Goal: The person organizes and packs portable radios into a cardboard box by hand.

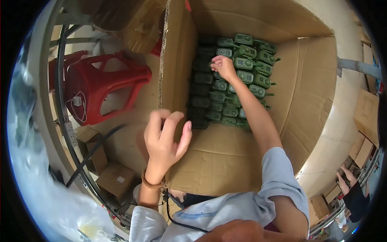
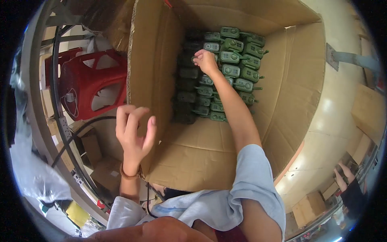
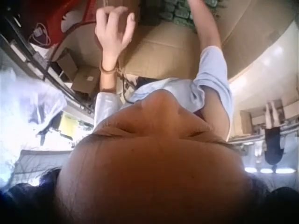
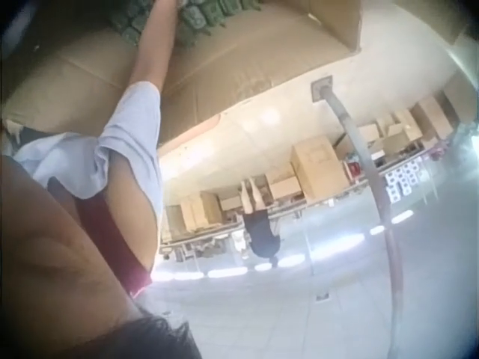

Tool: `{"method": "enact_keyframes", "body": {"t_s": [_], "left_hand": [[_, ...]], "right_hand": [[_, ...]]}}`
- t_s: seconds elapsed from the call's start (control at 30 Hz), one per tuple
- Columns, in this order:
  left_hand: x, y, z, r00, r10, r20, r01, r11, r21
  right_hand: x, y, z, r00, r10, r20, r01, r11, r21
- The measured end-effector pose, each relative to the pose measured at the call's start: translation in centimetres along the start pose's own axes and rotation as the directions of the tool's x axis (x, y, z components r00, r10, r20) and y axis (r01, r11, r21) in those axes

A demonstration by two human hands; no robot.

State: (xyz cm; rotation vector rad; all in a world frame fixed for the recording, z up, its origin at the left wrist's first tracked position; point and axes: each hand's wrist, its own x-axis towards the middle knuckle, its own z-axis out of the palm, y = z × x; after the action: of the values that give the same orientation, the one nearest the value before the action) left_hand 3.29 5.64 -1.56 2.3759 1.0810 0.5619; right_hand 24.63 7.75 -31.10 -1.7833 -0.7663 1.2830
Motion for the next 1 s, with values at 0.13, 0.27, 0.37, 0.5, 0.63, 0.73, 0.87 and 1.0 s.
{"method": "enact_keyframes", "body": {"t_s": [0.13,0.27,0.37,0.5,0.63,0.73,0.87,1.0], "left_hand": [[-0.4,-0.8,-0.1,1.000,-0.013,-0.006,0.013,0.997,0.074],[-0.6,-1.1,-0.3,1.000,-0.018,0.019,0.016,0.996,0.088],[-0.6,-1.4,-0.4,1.000,-0.019,-0.002,0.019,0.998,0.068],[-0.5,-1.4,-0.3,1.000,-0.007,-0.013,0.007,1.000,0.028],[-0.7,-1.2,-0.4,1.000,-0.023,-0.005,0.024,0.999,0.024],[-0.5,-1.1,-0.5,1.000,-0.025,0.000,0.025,0.999,0.034],[-0.5,-1.1,-0.5,0.999,-0.032,-0.013,0.032,0.999,0.017],[-0.3,-1.0,-0.4,0.999,-0.036,-0.013,0.036,0.999,-0.008]], "right_hand": [[1.5,3.3,2.6,0.979,-0.164,-0.123,0.120,0.944,-0.306],[1.9,4.1,3.7,0.975,-0.194,-0.109,0.144,0.925,-0.352],[2.1,4.2,4.0,0.972,-0.193,-0.136,0.133,0.924,-0.359],[2.0,3.7,4.3,0.975,-0.140,-0.171,0.064,0.919,-0.388],[1.8,2.5,4.9,0.969,-0.002,-0.248,-0.092,0.924,-0.371],[2.0,2.9,5.4,0.951,-0.207,-0.230,0.069,0.867,-0.494],[1.9,3.3,5.9,0.956,-0.205,-0.212,0.076,0.864,-0.497],[2.3,3.8,6.2,0.938,-0.246,-0.243,0.080,0.839,-0.538]]}}
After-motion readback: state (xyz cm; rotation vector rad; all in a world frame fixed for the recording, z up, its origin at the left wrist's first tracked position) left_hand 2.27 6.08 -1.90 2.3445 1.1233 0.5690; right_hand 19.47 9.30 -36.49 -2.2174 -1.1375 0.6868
